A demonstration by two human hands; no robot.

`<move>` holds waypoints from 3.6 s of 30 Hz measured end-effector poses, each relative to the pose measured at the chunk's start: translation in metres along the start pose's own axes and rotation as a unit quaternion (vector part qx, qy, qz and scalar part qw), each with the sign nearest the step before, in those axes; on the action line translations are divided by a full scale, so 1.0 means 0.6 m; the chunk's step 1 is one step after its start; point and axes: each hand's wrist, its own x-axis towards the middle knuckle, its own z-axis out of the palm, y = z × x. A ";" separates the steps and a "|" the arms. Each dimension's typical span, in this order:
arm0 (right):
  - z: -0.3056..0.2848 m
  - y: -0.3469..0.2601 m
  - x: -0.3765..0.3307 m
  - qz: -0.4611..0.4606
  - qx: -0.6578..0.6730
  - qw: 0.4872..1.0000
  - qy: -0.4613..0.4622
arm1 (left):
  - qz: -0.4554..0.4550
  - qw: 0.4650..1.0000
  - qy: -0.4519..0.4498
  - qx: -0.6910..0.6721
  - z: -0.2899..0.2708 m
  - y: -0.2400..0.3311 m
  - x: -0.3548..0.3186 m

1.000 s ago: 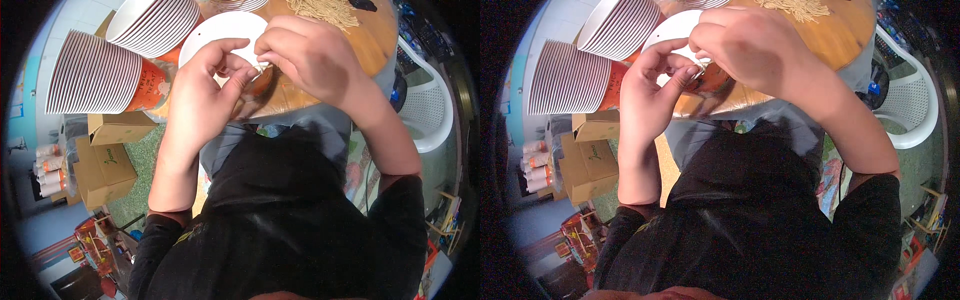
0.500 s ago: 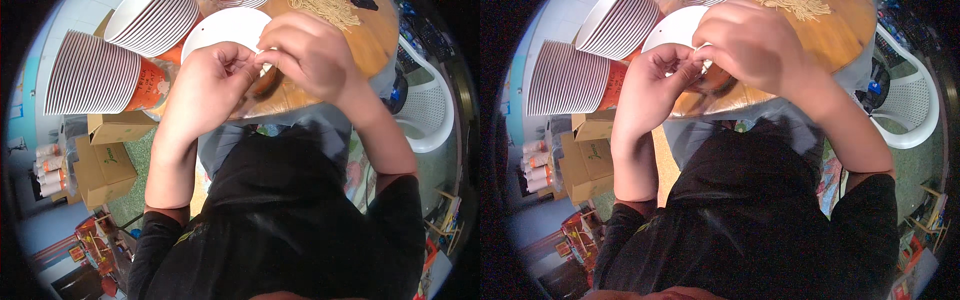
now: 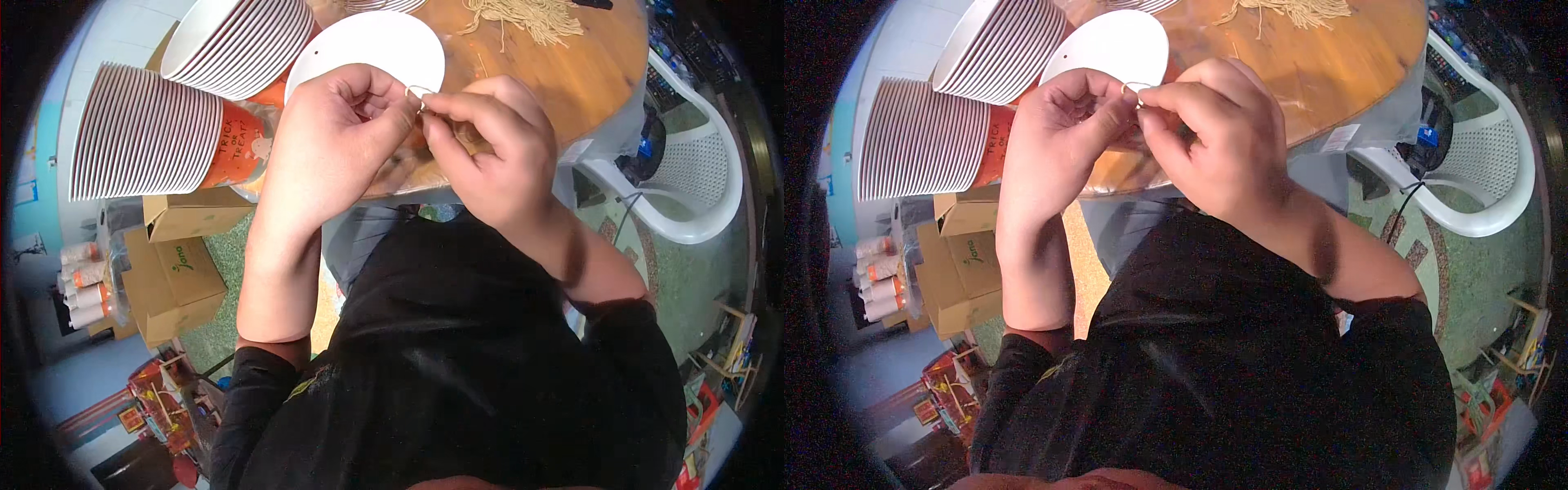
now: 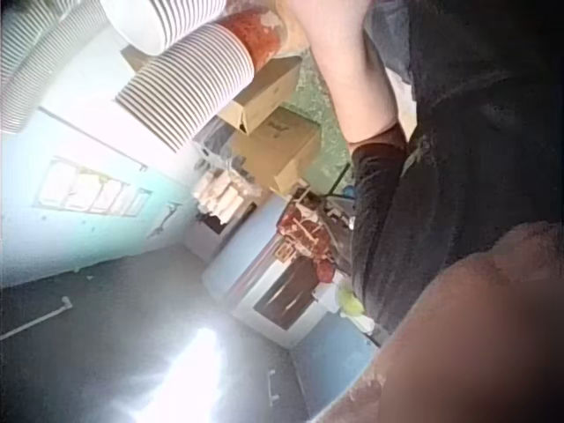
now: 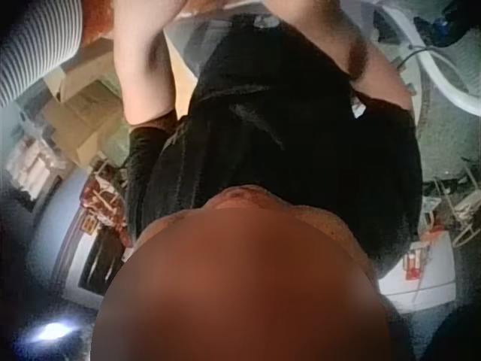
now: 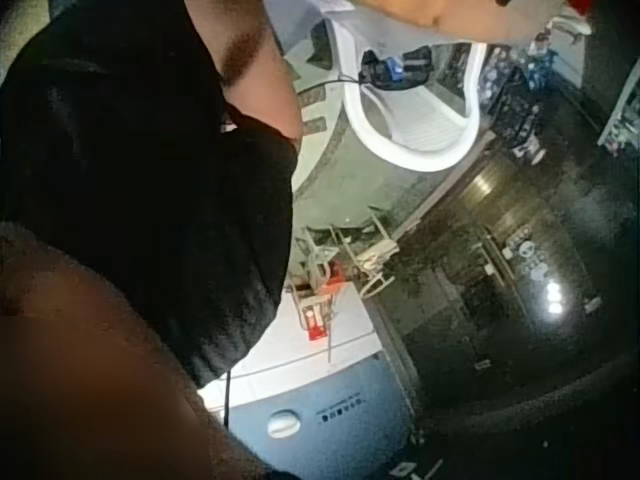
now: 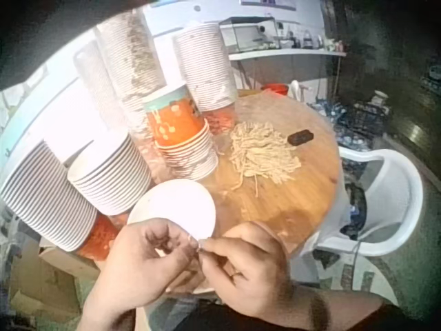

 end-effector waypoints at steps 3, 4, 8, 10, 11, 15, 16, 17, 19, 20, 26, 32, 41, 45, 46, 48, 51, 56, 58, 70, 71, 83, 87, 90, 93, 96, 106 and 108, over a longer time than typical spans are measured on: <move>0.003 -0.004 0.002 0.027 0.017 0.999 -0.007 | 0.003 1.000 0.014 0.008 -0.001 -0.001 0.000; 0.003 -0.007 0.002 0.057 0.035 0.998 -0.017 | 0.010 1.000 0.014 0.013 -0.003 -0.003 0.001; 0.000 -0.020 0.016 0.165 0.097 0.981 -0.041 | 0.027 0.999 0.019 0.032 -0.002 0.000 -0.001; -0.002 -0.022 0.026 0.241 0.076 0.963 -0.091 | 0.043 0.997 0.026 0.059 -0.004 -0.007 0.000; 0.001 -0.018 0.026 0.241 0.076 0.963 -0.091 | 0.059 0.994 0.032 0.086 -0.005 -0.011 0.000; 0.005 -0.011 0.031 0.262 0.112 0.952 -0.109 | 0.076 0.988 0.062 0.116 0.001 -0.017 -0.002; 0.003 -0.012 0.032 0.265 0.109 0.950 -0.120 | 0.087 0.985 0.070 0.128 0.002 -0.020 -0.003; 0.003 -0.011 0.030 0.265 0.108 0.950 -0.121 | 0.098 0.982 0.078 0.139 0.004 -0.022 -0.003; 0.003 -0.009 0.025 0.325 0.177 0.921 -0.121 | 0.138 0.974 0.098 0.154 0.011 -0.028 -0.005; -0.003 -0.014 0.028 0.324 0.177 0.921 -0.122 | 0.177 0.962 0.118 0.169 0.013 -0.032 -0.007; -0.016 -0.009 0.024 0.499 0.396 0.761 -0.121 | 0.301 0.915 0.116 0.241 0.007 -0.036 -0.013; -0.004 0.008 0.004 0.534 0.548 0.639 -0.085 | 0.321 0.896 0.102 0.289 0.011 -0.032 -0.008; -0.005 0.006 0.003 0.536 0.579 0.608 -0.089 | 0.382 0.854 0.139 0.326 0.014 -0.050 -0.003; 0.013 -0.002 0.004 0.382 0.385 0.840 -0.025 | 0.361 0.862 0.137 0.329 0.016 -0.049 -0.003; 0.016 -0.001 0.006 0.304 0.342 0.889 0.025 | 0.363 0.861 0.136 0.331 0.016 -0.051 -0.003; 0.003 0.029 0.010 0.193 0.230 0.953 -0.027 | 0.367 0.858 0.134 0.333 0.015 -0.053 -0.003; -0.001 0.053 0.020 0.043 0.091 0.992 -0.074 | 0.374 0.856 0.134 0.331 0.013 -0.055 -0.003; -0.019 0.056 0.053 -0.025 0.011 0.995 -0.098 | 0.393 0.842 0.129 0.347 0.005 -0.057 -0.009; -0.030 0.049 0.066 -0.035 -0.027 0.988 -0.145 | 0.393 0.830 0.118 0.378 0.002 -0.058 -0.014; -0.033 0.039 0.086 -0.086 -0.042 0.980 -0.172 | 0.370 0.857 -0.016 0.358 -0.028 -0.035 -0.030; -0.035 0.039 0.084 -0.086 -0.042 0.980 -0.172 | 0.333 0.897 -0.004 0.292 -0.028 -0.027 -0.029; -0.019 0.059 0.048 -0.075 0.044 0.995 -0.058 | -0.010 0.994 0.006 0.112 0.001 0.004 0.014; -0.022 0.072 0.008 -0.114 0.032 0.992 -0.049 | -0.007 0.995 0.019 0.103 0.004 0.007 0.017; -0.006 0.068 -0.005 -0.141 0.036 0.988 -0.051 | -0.006 0.996 0.019 0.084 0.006 0.011 0.018; 0.007 0.062 -0.009 -0.124 0.074 0.989 -0.025 | 0.001 0.997 0.012 0.078 0.006 0.011 0.018; 0.010 0.068 -0.004 -0.115 0.098 0.987 -0.046 | -0.010 0.997 0.007 0.080 0.006 0.010 0.020; 0.014 0.029 -0.005 0.078 0.225 0.969 -0.065 | 0.022 0.992 0.068 0.106 0.015 -0.010 0.015; 0.011 0.022 -0.006 0.132 0.246 0.958 -0.063 | 0.038 0.998 0.045 0.011 0.008 -0.009 0.013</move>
